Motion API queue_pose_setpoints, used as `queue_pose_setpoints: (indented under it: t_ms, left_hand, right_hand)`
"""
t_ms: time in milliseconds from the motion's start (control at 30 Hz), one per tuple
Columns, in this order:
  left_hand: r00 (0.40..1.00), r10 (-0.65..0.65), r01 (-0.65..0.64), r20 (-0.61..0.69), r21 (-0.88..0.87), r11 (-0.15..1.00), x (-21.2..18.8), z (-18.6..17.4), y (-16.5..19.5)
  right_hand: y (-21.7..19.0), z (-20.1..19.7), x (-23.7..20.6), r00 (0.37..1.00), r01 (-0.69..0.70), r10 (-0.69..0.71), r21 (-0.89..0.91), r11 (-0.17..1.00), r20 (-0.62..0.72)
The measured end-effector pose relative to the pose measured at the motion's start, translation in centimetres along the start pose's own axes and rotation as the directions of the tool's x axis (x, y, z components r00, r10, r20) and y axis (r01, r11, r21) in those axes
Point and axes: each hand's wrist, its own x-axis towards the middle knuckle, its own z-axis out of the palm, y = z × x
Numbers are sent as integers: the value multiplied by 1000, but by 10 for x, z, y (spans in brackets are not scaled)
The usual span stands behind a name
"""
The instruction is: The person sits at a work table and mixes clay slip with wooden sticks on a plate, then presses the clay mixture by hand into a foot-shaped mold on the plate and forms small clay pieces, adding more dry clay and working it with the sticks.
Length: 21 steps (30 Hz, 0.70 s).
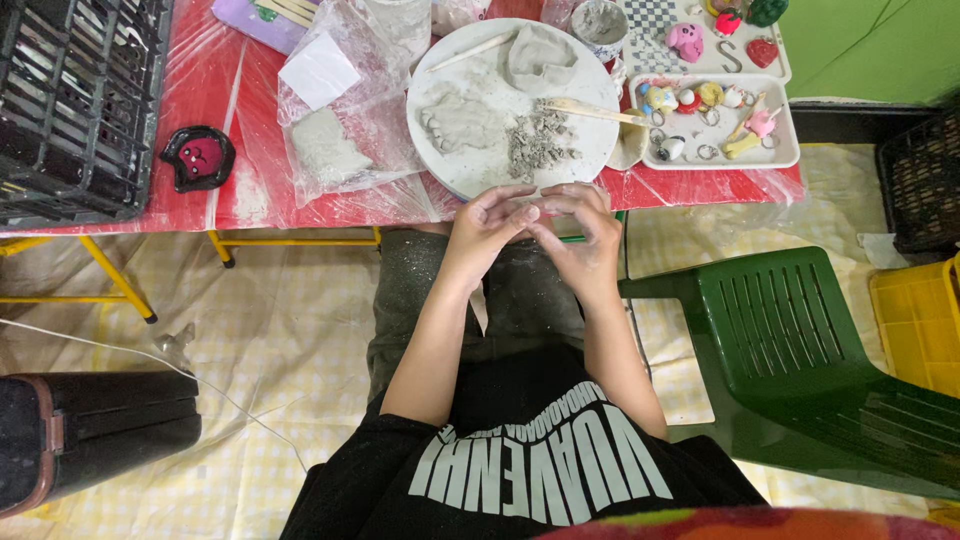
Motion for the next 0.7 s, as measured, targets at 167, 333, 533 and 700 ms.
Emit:
queue_pose_setpoints:
  t_ms: [167,333,533,700]
  left_hand:
    - [996,-65,69,65,-62,996,4,-5,-2]
    - [1000,-15,15,19,-5,1000,5,-3,-7]
    - [993,-74,79,94,-53,995,6,-10,-4]
    - [996,-88,88,10,-69,994,10,-15,-4]
  right_hand:
    - [9,3,-3,998,58,-58,-25,998,-3]
    - [11,4,-4,997,76,-75,-98,992,14]
    - [6,8,-6,996,80,-84,-102,992,-35]
    - [2,8,-7,996,89,-90,-127,988,-1]
